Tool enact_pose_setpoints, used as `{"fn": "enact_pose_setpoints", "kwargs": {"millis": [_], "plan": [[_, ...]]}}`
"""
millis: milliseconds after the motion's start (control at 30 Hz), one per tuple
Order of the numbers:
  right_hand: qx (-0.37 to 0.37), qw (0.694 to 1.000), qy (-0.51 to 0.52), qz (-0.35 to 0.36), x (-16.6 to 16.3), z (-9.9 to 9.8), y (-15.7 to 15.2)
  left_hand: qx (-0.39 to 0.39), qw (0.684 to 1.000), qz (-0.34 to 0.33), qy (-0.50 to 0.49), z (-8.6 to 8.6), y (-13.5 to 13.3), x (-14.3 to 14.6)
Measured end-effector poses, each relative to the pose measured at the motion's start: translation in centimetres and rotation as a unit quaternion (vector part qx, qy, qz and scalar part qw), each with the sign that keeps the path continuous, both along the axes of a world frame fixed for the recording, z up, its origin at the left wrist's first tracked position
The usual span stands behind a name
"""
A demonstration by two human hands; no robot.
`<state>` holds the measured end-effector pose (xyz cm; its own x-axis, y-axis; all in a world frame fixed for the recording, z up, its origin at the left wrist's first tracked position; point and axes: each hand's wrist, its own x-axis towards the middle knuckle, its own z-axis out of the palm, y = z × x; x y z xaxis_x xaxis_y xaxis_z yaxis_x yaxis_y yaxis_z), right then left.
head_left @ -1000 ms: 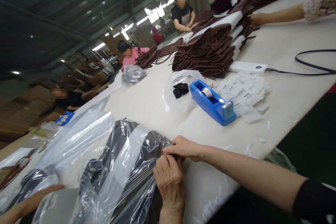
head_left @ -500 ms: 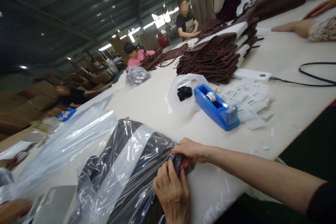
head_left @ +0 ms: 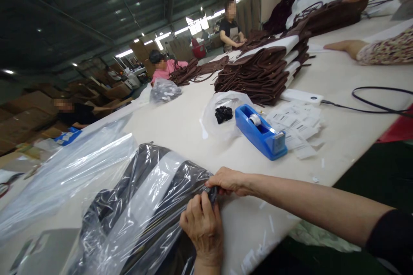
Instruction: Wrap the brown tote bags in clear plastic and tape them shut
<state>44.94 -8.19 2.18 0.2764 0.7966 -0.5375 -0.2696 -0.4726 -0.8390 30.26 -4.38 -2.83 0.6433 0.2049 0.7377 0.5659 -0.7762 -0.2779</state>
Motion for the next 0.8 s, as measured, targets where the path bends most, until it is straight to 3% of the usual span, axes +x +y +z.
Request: {"fn": "enact_pose_setpoints", "kwargs": {"millis": [133, 533, 733, 800], "plan": [[0.009, 0.999, 0.017, -0.041, -0.4, -0.3, -0.3, 0.013, 0.998, -0.064, 0.001, 0.3, 0.8, -0.5], [0.006, 0.991, 0.103, -0.083, -1.3, -1.8, -0.8, 0.009, 0.989, -0.146, 0.018, -0.1, 1.7, -0.3], [-0.029, 0.998, 0.049, -0.042, -1.4, -2.0, -1.0, 0.028, 0.984, -0.175, -0.002, -0.4, 1.8, 0.3], [-0.020, 0.997, -0.072, -0.024, -1.2, -1.8, -2.2, 0.023, 0.985, -0.170, -0.002, -0.6, 1.8, 0.4]]}}
